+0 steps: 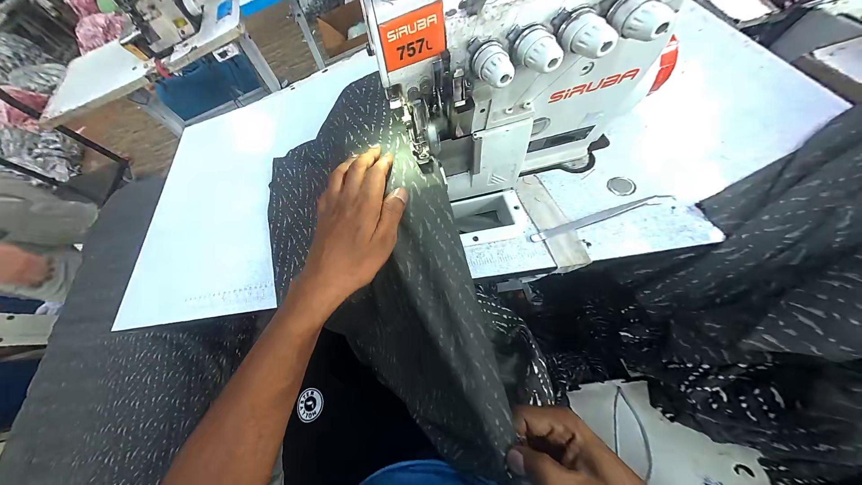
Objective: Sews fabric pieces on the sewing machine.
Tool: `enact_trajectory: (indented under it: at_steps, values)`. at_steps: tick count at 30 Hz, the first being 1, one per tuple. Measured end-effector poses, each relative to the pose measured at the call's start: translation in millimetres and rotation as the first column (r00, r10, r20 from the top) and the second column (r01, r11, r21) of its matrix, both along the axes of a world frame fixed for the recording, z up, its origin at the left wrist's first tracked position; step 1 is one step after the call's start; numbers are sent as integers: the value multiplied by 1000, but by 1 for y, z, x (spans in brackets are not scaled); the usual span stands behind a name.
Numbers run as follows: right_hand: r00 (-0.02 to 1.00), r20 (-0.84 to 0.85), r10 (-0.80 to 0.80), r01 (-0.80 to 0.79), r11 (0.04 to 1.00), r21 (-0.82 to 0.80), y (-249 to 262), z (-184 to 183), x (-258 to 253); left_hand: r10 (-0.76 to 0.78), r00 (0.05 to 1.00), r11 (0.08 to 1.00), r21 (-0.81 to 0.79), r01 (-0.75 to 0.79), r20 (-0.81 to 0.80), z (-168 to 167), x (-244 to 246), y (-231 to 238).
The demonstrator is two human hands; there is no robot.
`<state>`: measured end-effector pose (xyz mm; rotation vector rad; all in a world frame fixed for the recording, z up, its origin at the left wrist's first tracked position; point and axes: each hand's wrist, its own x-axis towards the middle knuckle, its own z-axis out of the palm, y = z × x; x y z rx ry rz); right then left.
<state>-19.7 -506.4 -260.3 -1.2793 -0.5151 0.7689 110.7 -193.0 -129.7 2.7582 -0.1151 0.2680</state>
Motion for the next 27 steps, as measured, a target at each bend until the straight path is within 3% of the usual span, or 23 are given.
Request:
enact_trajectory:
  at_steps: [7,19,27]
  values:
    - [983,150,-105,95,993,71,36,8,43,63,996,997,59,-59,-68,-1,61,17]
    - [952,193,-238,240,971,11,81,56,113,163,975,986,-8,-166,-150,6,148,53]
    - [911,225,-347,361,932,-22,109,81,160,257,960,939,205,-276,115,24,179,66]
